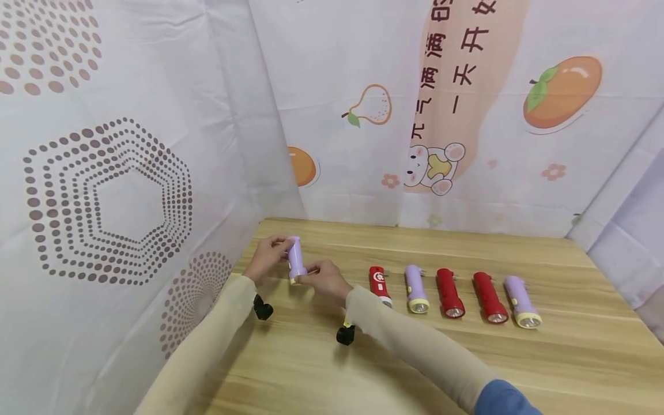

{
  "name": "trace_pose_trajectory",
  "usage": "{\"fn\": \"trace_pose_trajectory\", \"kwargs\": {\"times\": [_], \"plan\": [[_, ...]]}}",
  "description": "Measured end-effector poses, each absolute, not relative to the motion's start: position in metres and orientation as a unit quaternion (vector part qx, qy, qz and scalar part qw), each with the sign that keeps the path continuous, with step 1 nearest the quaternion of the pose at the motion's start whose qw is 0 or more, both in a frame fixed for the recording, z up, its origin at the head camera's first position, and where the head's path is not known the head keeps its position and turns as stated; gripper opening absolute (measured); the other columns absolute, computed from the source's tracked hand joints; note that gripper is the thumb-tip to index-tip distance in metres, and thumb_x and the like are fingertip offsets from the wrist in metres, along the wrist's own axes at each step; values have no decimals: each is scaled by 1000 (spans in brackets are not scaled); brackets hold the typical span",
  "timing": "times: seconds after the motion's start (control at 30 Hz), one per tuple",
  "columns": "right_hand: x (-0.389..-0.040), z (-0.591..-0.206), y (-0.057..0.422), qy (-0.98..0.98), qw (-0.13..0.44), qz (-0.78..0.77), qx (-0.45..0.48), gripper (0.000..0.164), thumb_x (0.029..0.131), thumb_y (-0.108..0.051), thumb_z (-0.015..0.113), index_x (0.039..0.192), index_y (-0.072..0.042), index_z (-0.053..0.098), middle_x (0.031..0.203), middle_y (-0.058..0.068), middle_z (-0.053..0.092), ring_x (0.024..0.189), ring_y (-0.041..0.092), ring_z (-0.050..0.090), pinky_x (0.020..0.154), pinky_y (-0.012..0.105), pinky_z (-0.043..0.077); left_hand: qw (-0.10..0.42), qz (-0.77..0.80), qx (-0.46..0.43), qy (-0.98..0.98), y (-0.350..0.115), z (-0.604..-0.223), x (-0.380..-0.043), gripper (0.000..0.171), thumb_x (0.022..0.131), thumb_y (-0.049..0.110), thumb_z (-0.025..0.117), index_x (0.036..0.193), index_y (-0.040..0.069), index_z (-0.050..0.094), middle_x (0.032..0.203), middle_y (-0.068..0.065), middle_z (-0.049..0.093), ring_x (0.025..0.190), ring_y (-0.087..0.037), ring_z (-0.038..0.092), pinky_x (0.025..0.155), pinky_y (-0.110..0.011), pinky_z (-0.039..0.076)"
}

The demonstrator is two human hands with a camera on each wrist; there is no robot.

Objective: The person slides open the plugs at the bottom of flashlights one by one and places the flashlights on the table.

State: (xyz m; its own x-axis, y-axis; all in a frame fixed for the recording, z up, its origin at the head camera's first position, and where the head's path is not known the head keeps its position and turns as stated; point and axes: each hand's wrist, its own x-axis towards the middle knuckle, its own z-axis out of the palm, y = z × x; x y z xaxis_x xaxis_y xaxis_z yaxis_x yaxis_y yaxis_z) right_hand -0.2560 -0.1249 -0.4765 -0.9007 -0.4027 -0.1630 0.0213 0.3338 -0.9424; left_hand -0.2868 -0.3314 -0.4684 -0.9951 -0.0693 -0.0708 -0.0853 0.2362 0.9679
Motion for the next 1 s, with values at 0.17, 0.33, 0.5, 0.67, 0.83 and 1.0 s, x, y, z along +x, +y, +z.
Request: {"fn": "trace_pose_trajectory", "kwargs": {"times": [0.17, 0.33, 0.5, 0.67, 0.83, 1.0], "plan": [[-248, -476, -114, 791, 189, -568, -132, 41, 87, -29, 84, 117, -4, 72, 104, 3, 69, 93, 20, 63, 77, 34, 52, 12, 621, -39, 783, -325, -468, -276, 58, 100, 40, 67, 138, -2, 55, 126, -21, 63, 96, -26, 69, 100, -56, 50], [-238, -476, -100, 797, 187, -557, -138, 37, 88, -28, 83, 115, -5, 73, 106, 4, 69, 93, 19, 62, 76, 33, 51, 13, 624, -28, 781, -313, -471, -268, 55, 100, 38, 69, 135, -3, 58, 117, -21, 67, 90, -23, 71, 96, -55, 53], [-227, -478, -84, 789, 197, -566, -139, 36, 88, -27, 83, 112, -3, 72, 105, 7, 70, 93, 19, 62, 76, 32, 50, 9, 626, -20, 780, -297, -471, -258, 46, 100, 33, 70, 128, -2, 60, 110, -20, 70, 85, -22, 71, 91, -54, 56], [-220, -480, -71, 785, 205, -569, -136, 39, 88, -26, 84, 115, -2, 70, 105, 9, 70, 94, 20, 62, 79, 32, 50, -1, 608, 8, 794, -284, -467, -248, 43, 99, 35, 71, 124, 1, 63, 105, -18, 71, 83, -23, 70, 84, -51, 59], [-214, -481, -60, 785, 208, -565, -147, 38, 88, -23, 83, 115, -1, 70, 106, 8, 70, 97, 19, 63, 83, 34, 51, -5, 604, 17, 797, -275, -469, -240, 38, 99, 32, 72, 123, 3, 65, 103, -16, 72, 81, -21, 70, 82, -51, 59], [-207, -483, -50, 785, 217, -560, -149, 40, 87, -24, 84, 117, -2, 70, 104, 7, 71, 97, 18, 64, 85, 34, 51, -4, 611, 19, 791, -269, -472, -231, 36, 98, 30, 73, 121, 3, 65, 102, -14, 73, 82, -21, 71, 82, -51, 59]]}}
